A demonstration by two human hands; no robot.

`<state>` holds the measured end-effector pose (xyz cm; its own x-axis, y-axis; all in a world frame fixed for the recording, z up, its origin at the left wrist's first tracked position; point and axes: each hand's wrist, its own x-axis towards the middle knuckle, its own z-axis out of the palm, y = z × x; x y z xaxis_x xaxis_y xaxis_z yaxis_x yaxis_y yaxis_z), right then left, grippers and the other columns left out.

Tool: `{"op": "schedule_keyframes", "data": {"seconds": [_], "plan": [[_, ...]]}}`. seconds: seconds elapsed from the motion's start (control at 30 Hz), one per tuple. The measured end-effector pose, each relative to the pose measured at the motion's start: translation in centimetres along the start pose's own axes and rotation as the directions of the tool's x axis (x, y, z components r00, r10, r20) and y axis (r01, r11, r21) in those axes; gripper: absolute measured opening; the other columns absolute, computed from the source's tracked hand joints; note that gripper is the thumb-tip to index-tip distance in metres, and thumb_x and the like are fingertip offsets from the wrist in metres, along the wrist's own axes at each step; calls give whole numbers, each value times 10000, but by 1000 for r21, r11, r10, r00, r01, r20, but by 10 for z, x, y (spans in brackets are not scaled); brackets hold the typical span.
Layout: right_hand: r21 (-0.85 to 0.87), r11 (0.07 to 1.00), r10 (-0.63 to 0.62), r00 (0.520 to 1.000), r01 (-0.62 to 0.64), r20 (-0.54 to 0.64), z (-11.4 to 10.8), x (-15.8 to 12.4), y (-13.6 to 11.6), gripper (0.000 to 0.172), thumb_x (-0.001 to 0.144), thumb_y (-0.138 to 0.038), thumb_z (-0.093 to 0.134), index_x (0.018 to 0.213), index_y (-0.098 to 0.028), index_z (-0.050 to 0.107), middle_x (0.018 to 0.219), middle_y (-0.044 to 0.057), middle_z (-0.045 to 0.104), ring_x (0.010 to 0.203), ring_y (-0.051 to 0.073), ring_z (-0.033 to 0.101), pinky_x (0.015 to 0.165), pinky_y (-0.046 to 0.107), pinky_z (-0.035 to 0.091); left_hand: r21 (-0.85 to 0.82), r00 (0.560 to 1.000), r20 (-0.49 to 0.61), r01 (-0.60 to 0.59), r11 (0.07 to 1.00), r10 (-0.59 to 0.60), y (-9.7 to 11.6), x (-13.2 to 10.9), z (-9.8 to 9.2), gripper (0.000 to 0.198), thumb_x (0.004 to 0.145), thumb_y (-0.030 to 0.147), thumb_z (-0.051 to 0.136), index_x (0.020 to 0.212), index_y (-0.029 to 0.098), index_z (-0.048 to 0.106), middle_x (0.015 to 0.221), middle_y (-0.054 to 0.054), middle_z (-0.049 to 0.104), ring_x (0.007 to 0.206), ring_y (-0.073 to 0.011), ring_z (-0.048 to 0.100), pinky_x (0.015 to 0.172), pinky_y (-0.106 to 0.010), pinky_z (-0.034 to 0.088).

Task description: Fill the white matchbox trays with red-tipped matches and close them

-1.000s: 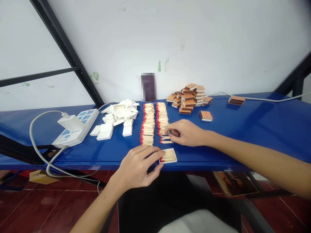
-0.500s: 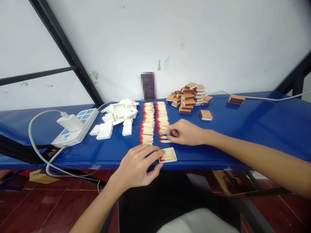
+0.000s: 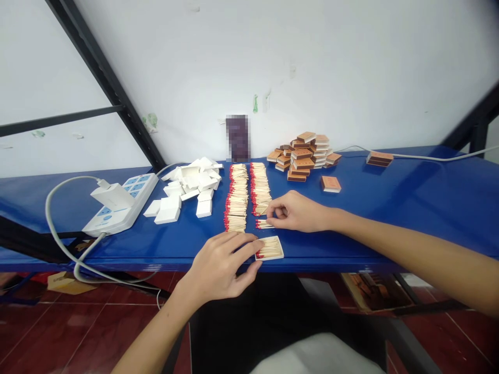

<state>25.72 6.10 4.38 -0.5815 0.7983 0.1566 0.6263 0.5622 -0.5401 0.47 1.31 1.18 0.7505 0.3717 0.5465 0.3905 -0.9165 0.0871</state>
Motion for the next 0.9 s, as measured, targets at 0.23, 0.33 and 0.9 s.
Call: {"op": "schedule_keyframes", "data": {"seconds": [0.23, 0.33, 0.9], "plan": [[-20, 1000, 17, 1000, -17, -20, -3, -1, 0, 138, 823, -249, 639, 793, -153, 733, 550, -47, 541, 511, 86, 472, 570, 232, 362, 2, 1000, 0, -4, 1000, 4, 0, 0, 1, 256, 921, 221, 594, 1173, 189, 623, 1118, -63, 726, 963, -216, 700, 820, -366, 580], [-33, 999, 13, 1000, -13, -3, -4, -1, 0, 152, 830, -265, 638, 792, -154, 736, 570, -37, 571, 524, 92, 496, 577, 236, 366, 2, 1000, -1, -5, 1000, 5, 0, 0, 1, 259, 920, 219, 593, 1175, 187, 624, 1119, -65, 726, 962, -216, 700, 818, -367, 581], [-40, 999, 13, 1000, -14, -20, 1, 0, 3, 135, 850, -252, 615, 836, -171, 722, 594, -37, 561, 541, 97, 482, 567, 236, 324, 6, 1000, 7, -3, 1000, 3, 0, 1, 0, 255, 916, 225, 580, 1159, 185, 646, 1109, -80, 730, 965, -222, 708, 833, -368, 588]]}}
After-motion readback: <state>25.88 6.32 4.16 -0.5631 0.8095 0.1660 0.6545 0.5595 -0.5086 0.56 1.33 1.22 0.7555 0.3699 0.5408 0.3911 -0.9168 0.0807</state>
